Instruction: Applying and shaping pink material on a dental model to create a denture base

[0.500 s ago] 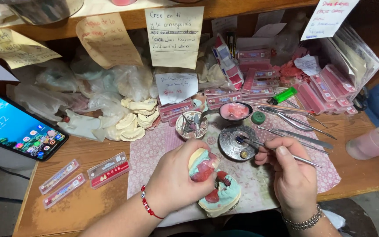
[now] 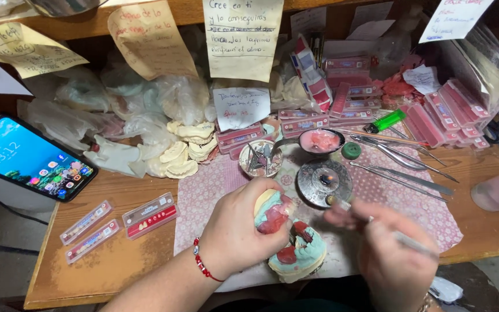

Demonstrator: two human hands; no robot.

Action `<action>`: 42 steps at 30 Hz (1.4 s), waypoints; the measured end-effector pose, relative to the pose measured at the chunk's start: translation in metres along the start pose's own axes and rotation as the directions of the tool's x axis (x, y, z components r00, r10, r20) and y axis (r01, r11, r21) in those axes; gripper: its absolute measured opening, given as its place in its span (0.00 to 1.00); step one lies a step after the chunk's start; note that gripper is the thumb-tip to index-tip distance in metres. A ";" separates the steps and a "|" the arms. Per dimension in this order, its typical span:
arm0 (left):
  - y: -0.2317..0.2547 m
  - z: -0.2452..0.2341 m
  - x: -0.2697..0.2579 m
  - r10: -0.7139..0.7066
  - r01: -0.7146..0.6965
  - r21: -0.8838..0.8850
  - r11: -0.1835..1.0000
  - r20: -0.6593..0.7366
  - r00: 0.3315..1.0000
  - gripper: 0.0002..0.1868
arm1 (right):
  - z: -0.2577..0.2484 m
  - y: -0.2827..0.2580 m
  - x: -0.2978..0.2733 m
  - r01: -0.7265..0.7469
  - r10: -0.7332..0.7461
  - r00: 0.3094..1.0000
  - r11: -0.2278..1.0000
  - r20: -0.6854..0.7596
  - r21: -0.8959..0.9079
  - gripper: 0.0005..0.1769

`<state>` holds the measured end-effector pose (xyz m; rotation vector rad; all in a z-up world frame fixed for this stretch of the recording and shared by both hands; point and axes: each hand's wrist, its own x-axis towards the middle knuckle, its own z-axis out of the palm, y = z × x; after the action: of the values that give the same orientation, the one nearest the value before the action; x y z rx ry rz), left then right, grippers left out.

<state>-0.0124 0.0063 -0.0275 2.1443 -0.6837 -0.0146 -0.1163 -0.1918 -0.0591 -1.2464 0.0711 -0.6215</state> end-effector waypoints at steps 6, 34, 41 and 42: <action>-0.001 0.001 -0.001 -0.007 0.007 -0.009 1.000 -0.013 1.000 0.23 | 0.012 0.005 -0.010 0.139 -0.137 0.962 0.990 0.238 0.009 0.10; 0.003 -0.002 -0.001 0.013 -0.013 -0.007 1.000 0.007 1.000 0.22 | 0.020 -0.004 0.003 0.223 -0.137 0.925 0.951 0.354 -0.214 0.14; 0.002 -0.002 0.000 0.030 -0.030 -0.026 0.999 0.000 1.000 0.22 | 0.023 -0.003 0.002 0.266 -0.200 0.911 0.953 0.361 -0.143 0.13; 0.002 -0.002 0.000 0.023 -0.023 -0.021 1.000 0.002 1.000 0.21 | 0.021 -0.002 0.001 0.277 -0.207 0.904 0.950 0.374 -0.143 0.13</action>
<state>-0.0126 0.0067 -0.0251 2.1162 -0.7063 -0.0124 -0.1081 -0.1745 -0.0500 -1.5555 -0.3400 -0.6043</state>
